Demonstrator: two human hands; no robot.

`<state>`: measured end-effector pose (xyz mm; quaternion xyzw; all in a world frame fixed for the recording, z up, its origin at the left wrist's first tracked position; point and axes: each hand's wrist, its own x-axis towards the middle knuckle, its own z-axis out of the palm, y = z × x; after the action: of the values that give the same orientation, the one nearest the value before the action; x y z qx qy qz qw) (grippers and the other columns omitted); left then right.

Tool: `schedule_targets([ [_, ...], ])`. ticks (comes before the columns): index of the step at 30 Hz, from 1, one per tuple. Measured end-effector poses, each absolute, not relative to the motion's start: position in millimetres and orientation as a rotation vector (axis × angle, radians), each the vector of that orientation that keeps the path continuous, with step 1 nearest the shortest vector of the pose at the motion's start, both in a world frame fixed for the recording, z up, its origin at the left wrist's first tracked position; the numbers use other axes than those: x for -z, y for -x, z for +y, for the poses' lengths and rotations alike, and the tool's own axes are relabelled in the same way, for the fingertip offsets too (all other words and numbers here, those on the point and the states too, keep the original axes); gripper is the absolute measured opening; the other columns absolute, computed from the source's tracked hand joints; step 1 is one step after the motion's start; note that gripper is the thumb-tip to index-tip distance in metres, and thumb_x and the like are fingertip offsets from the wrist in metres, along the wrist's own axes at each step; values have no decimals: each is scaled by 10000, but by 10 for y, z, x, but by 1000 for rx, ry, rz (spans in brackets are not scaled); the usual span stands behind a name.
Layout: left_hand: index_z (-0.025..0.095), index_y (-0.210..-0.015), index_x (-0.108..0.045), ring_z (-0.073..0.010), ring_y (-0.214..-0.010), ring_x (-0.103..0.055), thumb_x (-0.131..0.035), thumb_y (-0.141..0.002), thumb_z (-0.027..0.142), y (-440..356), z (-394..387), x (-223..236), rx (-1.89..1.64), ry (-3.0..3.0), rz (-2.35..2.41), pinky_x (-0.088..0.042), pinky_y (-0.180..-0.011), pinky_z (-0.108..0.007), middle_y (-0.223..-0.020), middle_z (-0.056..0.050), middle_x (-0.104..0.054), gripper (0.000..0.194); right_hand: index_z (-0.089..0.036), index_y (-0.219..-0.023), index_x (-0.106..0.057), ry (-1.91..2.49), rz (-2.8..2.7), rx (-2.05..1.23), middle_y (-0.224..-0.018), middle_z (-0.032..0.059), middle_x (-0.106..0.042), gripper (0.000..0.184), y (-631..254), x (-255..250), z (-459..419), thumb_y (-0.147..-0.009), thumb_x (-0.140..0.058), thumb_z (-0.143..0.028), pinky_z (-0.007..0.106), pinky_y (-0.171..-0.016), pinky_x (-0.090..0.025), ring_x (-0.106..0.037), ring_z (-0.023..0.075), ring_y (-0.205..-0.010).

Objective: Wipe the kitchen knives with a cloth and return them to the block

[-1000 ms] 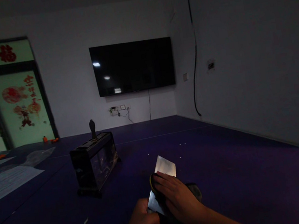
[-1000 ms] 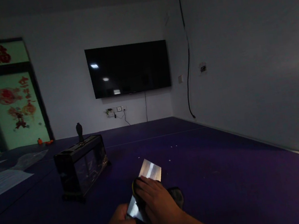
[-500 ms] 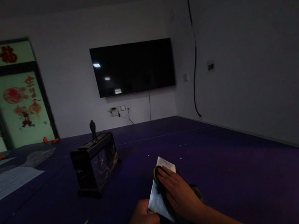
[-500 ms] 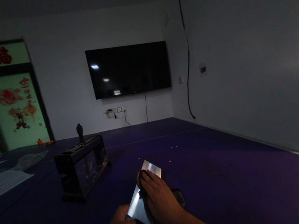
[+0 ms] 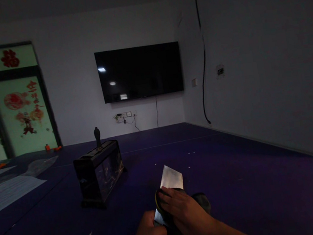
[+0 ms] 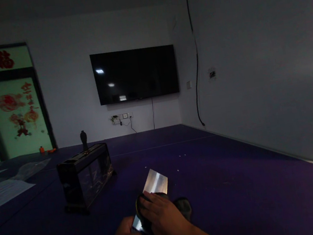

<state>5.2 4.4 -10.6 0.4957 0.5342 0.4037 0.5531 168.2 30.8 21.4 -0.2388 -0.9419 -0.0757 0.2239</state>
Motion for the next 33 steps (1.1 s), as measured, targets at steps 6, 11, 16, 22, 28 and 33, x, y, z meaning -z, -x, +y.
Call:
schedule_targets([
  [6, 168, -827, -454, -82, -232, -324, -429, -519, 81, -78, 50, 105, -933, -1151, 1368, -238, -274, -159, -309, 95, -397, 321, -139, -1204, -469, 522, -2608, 230, -1301, 59, -438, 570, -1683, -210, 316, -645, -381, -68, 394, -1003, -297, -272, 215, -1252],
  [11, 170, -782, -458, -71, -236, -331, -421, -491, 57, -96, 56, 84, -956, -1164, 1370, -222, -277, -153, -331, 96, -417, 315, -137, -1216, -454, 604, -2601, 237, -1310, 59, -425, 569, -1673, -198, 324, -659, -372, -58, 391, -983, -327, -269, 212, -1254],
  [16, 180, -749, -455, -64, -229, -313, -417, -496, 77, -69, 32, 65, -902, -1210, 1284, -230, -286, -151, -315, 104, -397, 276, -145, -1233, -437, 771, -2494, 206, -1332, 60, -394, 607, -1663, -127, 398, -643, -353, -29, 392, -972, -342, -236, 198, -1268],
  [22, 170, -784, -473, -71, -238, -311, -422, -502, 103, -61, 45, 126, -925, -1195, 1292, -237, -269, -156, -315, 96, -399, 294, -135, -1228, -448, 762, -2498, 207, -1333, 65, -392, 599, -1667, -120, 425, -648, -351, -17, 395, -980, -335, -217, 200, -1275],
  [28, 172, -704, -472, -65, -235, -314, -421, -500, 105, -93, 31, 83, -963, -1180, 1315, -238, -276, -157, -326, 93, -401, 221, -126, -1227, -449, 631, -2597, 241, -1315, 68, -417, 558, -1660, -213, 338, -682, -372, -38, 392, -994, -312, -225, 212, -1271],
  [33, 164, -794, -455, -82, -259, -347, -432, -522, 105, -70, 51, 129, -1014, -1158, 1361, -231, -274, -162, -344, 85, -423, 279, -144, -1219, -458, 480, -2645, 187, -1288, 60, -453, 463, -1651, -267, 252, -767, -373, -91, 368, -1003, -299, -262, 200, -1257],
])
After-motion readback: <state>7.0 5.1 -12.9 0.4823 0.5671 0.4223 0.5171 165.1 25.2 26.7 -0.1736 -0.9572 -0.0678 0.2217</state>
